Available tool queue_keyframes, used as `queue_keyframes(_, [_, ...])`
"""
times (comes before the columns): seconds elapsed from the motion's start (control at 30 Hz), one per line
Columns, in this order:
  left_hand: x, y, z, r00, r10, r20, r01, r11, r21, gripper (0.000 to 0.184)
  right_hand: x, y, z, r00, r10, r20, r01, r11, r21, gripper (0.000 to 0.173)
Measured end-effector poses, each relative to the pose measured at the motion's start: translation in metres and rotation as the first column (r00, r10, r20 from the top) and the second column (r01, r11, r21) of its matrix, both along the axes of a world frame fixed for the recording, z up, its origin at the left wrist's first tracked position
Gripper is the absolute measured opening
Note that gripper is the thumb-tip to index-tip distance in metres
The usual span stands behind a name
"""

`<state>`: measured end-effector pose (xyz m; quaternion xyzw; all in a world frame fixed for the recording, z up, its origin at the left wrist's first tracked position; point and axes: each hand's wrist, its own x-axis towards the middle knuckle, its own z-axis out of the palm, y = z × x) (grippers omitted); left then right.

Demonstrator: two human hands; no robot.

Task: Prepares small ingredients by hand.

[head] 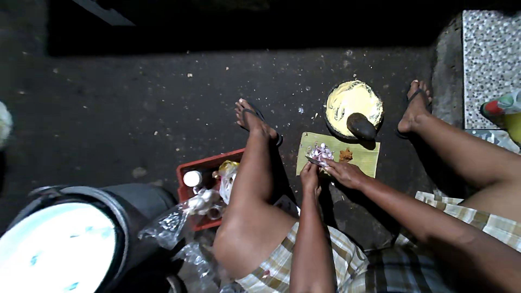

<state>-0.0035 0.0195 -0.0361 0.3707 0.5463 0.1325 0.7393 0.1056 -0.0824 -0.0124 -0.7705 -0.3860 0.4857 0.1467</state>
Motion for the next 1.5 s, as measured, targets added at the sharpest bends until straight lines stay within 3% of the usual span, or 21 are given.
queue_keyframes(0.23, [0.0,0.002,0.001,0.999,0.008,-0.044,-0.009,1.0,-0.02,0.013,0.0,-0.003,0.0,1.0,0.029,0.011,-0.029,1.0,-0.01,0.055])
queue_keyframes(0.5, [0.0,0.007,0.008,0.998,-0.068,0.009,0.068,0.984,-0.166,0.009,0.007,0.003,-0.003,0.998,0.038,0.052,-0.04,0.999,0.025,0.051])
queue_keyframes(0.6, [0.002,0.005,0.014,0.994,-0.112,0.008,0.111,0.966,-0.235,0.018,0.014,0.009,-0.01,0.998,0.033,0.052,-0.033,0.999,0.01,0.052])
queue_keyframes(0.83, [-0.002,0.009,0.002,0.999,0.004,-0.047,-0.008,0.997,-0.078,0.016,0.004,-0.007,0.003,0.999,0.051,-0.001,-0.05,0.999,0.015,0.053])
queue_keyframes(1.17, [0.001,0.004,0.008,0.995,-0.092,0.044,0.098,0.979,-0.178,0.014,0.012,-0.001,-0.008,1.0,0.005,-0.009,-0.005,0.999,0.034,0.052])
queue_keyframes(1.5, [0.0,0.005,0.0,0.997,-0.058,-0.048,0.056,0.998,-0.034,0.015,0.006,-0.017,0.006,0.997,0.049,-0.057,-0.049,0.999,0.004,0.053])
